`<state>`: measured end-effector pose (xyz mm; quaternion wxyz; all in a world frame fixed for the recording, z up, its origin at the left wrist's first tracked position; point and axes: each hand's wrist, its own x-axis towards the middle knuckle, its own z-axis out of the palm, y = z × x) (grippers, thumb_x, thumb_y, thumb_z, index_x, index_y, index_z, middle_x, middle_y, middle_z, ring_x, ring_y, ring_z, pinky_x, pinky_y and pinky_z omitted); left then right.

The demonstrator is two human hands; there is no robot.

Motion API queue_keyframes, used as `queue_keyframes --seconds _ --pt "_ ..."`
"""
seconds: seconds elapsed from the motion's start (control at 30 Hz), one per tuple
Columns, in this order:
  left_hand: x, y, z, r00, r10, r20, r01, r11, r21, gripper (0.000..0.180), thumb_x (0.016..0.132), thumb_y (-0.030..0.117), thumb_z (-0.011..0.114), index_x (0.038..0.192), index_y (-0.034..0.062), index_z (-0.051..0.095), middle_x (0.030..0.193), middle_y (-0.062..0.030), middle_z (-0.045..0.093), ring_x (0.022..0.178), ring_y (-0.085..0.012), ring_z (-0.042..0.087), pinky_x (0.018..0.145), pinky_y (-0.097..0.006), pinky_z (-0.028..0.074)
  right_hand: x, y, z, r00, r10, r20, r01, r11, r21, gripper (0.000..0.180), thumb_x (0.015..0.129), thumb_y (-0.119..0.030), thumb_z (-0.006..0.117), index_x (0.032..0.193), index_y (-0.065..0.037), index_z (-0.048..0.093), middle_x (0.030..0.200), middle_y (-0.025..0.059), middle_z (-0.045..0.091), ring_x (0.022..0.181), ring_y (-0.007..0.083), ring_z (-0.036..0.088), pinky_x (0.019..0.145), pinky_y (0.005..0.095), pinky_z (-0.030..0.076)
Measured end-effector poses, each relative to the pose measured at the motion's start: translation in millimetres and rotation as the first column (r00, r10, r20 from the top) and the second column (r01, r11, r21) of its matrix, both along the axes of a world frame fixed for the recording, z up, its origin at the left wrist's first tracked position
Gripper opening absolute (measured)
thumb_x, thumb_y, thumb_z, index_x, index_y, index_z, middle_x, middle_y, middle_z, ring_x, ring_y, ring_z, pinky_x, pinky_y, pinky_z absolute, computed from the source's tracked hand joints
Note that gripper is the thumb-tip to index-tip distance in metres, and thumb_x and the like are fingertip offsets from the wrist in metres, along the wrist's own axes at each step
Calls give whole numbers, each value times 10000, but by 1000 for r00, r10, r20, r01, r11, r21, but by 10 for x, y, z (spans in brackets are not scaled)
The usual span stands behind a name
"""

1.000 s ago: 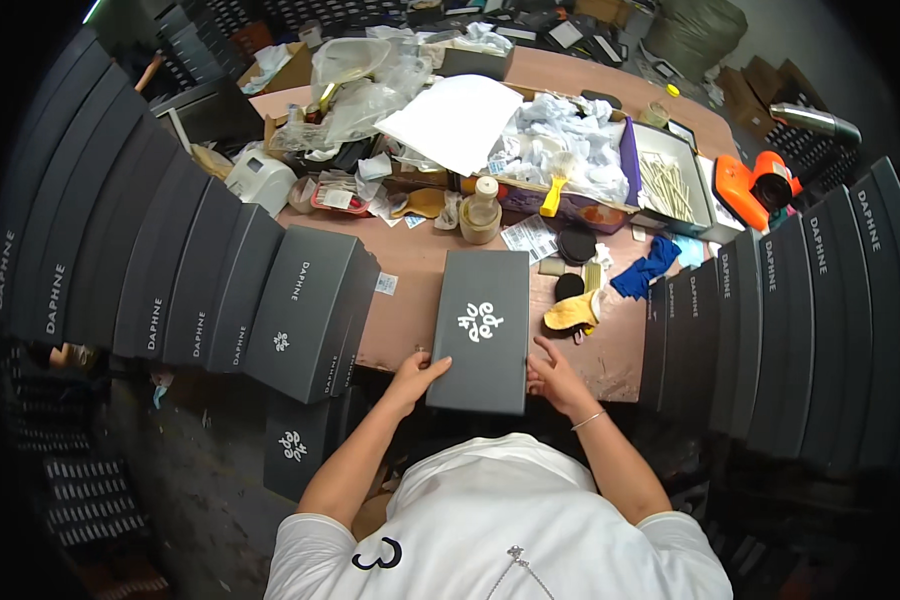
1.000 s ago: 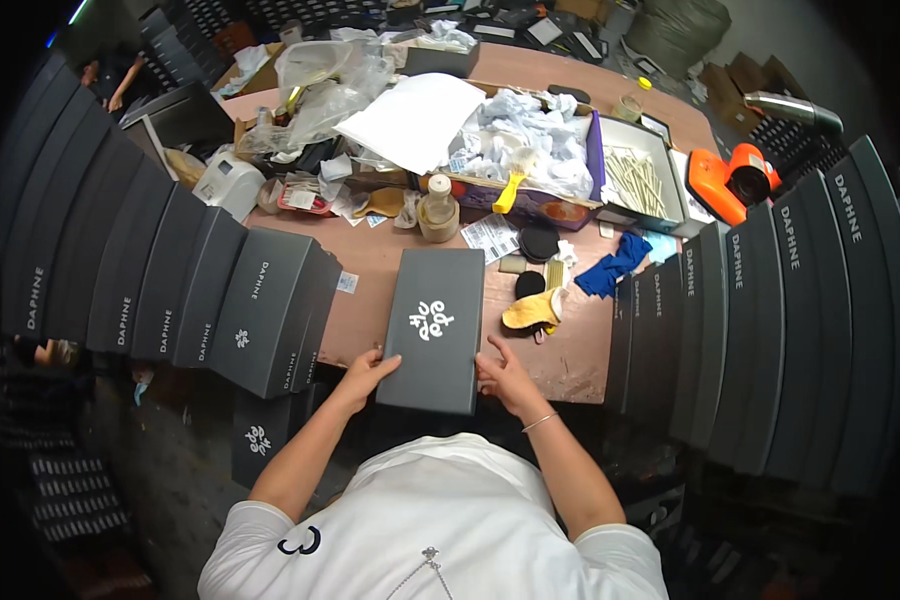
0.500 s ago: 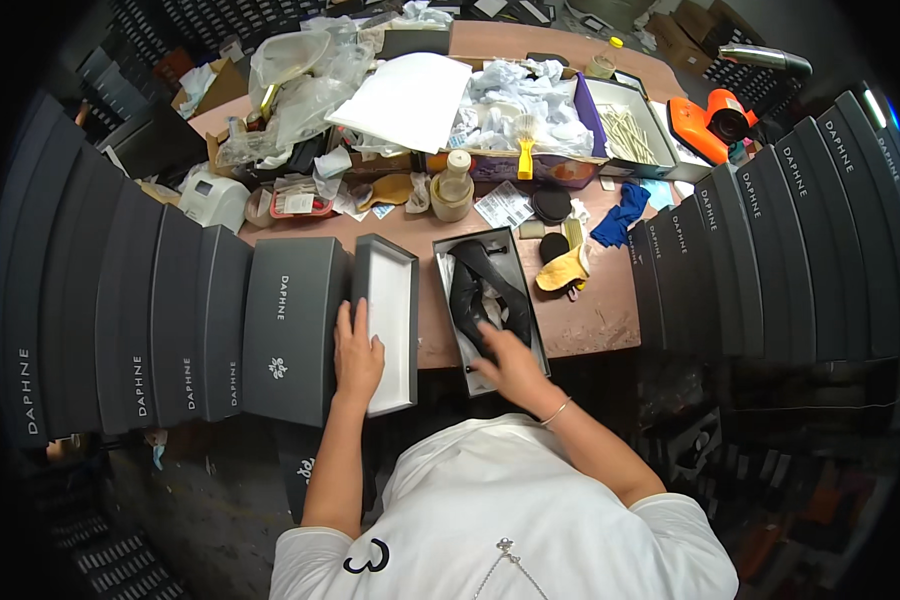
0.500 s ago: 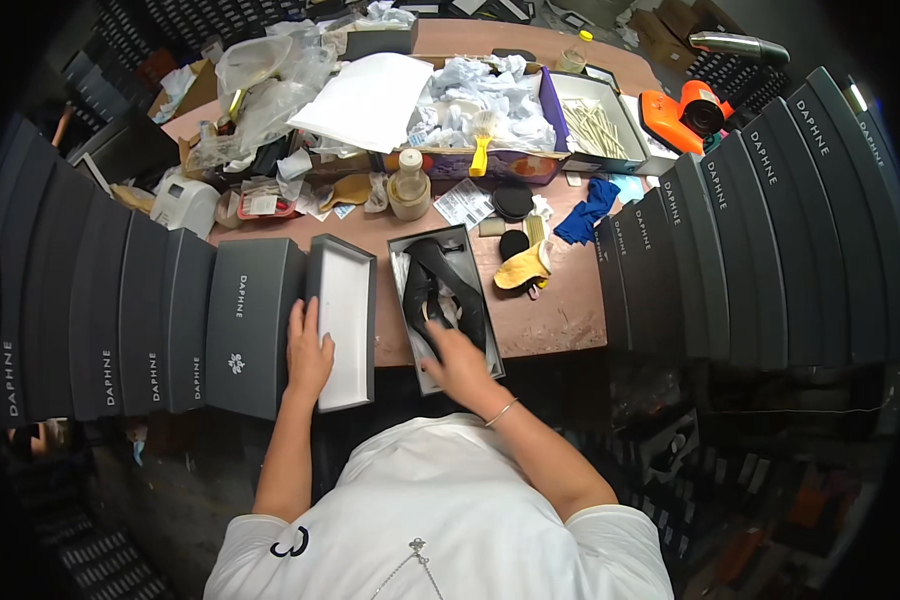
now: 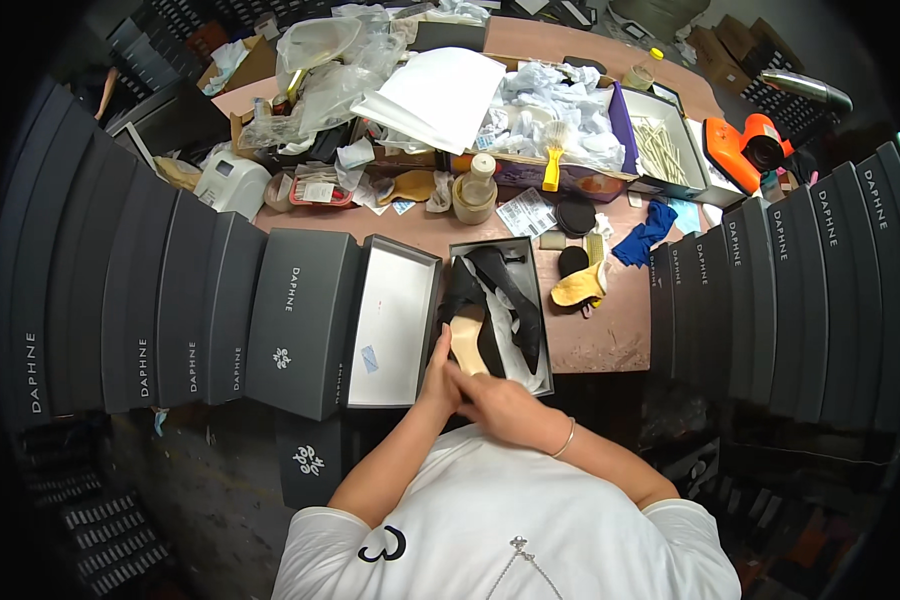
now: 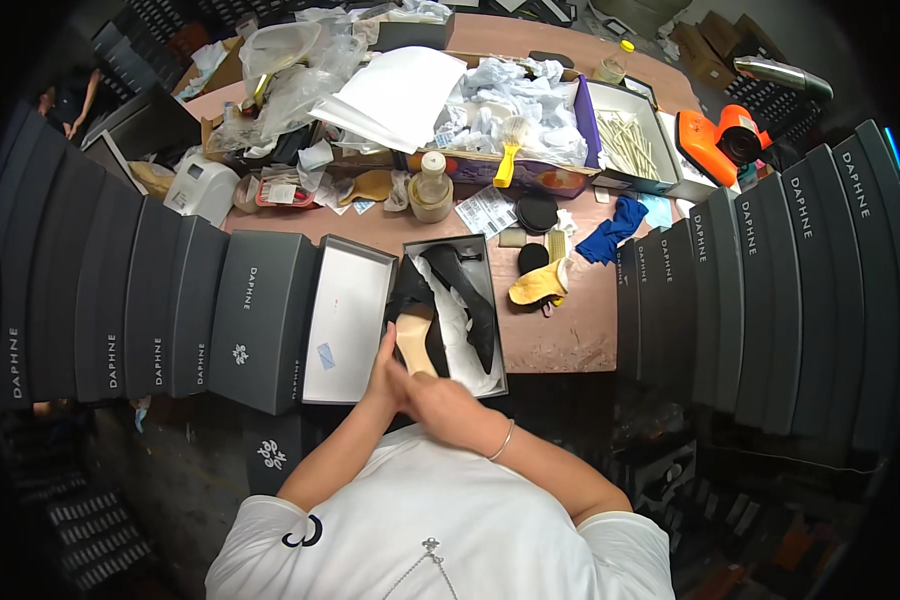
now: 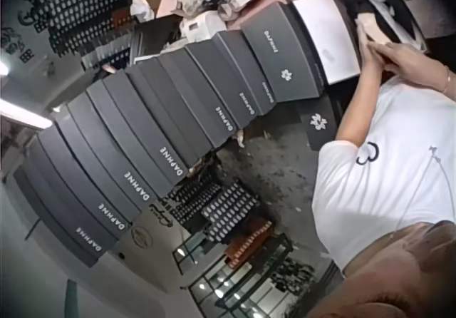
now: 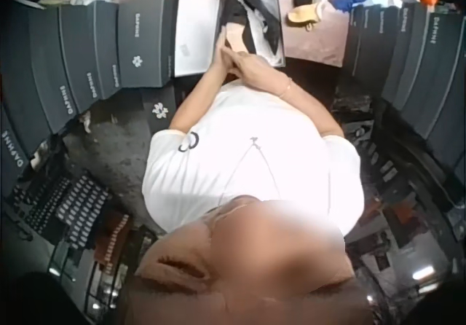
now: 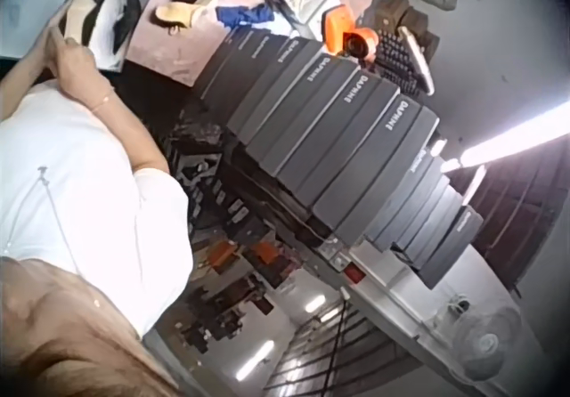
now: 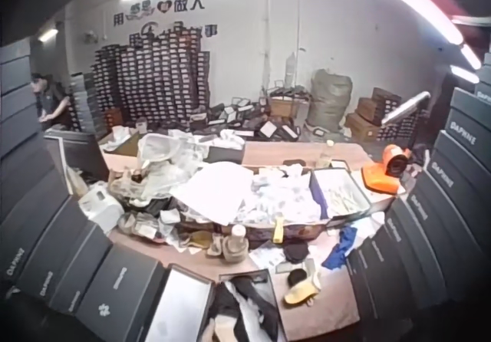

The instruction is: Clean and pack finished shoes into boxes for shipment.

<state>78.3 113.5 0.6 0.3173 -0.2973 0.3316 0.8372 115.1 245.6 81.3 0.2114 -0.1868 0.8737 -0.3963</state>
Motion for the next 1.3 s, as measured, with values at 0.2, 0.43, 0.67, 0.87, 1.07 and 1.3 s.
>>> queue_keyframes --seconds 0.2,0.43,0.67,0.87,1.07,1.3 --pt "-94 -307 -22 987 115 -110 -113 993 26 590 934 548 494 1274 67 511 1203 -102 595 1066 -232 602 925 -387 497 -518 572 -336 847 -188 -498 230 973 24 460 750 -77 709 1187 -35 574 1105 169 597 1011 358 577 860 412 463" --pt "131 -479 -162 987 150 -49 -148 988 37 580 934 523 512 1306 78 496 1213 -99 591 1088 -233 588 944 -388 490 -1188 695 -1424 913 61 -403 170 841 513 683 777 -19 550 1426 -121 368 1014 205 593 817 353 630 806 445 453" --pt "20 -613 -246 980 192 -48 -194 981 -30 566 912 476 580 1290 60 517 1183 -95 608 1049 -232 604 912 -378 503 -1128 1080 -1045 912 -396 -110 397 918 -16 476 827 -9 592 1294 27 507 963 192 661 830 232 655 764 314 497" --pt "-638 -639 -339 837 -225 -499 -279 610 -742 680 925 374 607 1417 -1 324 1366 -180 459 1243 -291 470 1032 -379 385 -967 1053 -586 950 -306 61 311 925 -220 399 847 -7 587 1241 40 547 960 167 666 867 202 621 804 309 480" --pt "-861 -273 399 531 -715 -455 492 697 -521 618 997 463 424 1364 -34 422 1362 -146 485 1246 -221 468 1059 -329 356 -1002 739 -170 954 292 -70 -295 955 -37 272 795 -83 625 1063 -39 644 919 183 675 841 357 646 766 391 515" --pt "-198 -179 97 940 -292 -178 321 933 165 625 990 573 285 1306 66 470 1212 -105 574 1102 -199 579 939 -353 490 -460 234 -244 803 76 -591 18 988 151 329 748 -276 722 1020 -119 627 941 37 609 861 218 609 814 395 476"
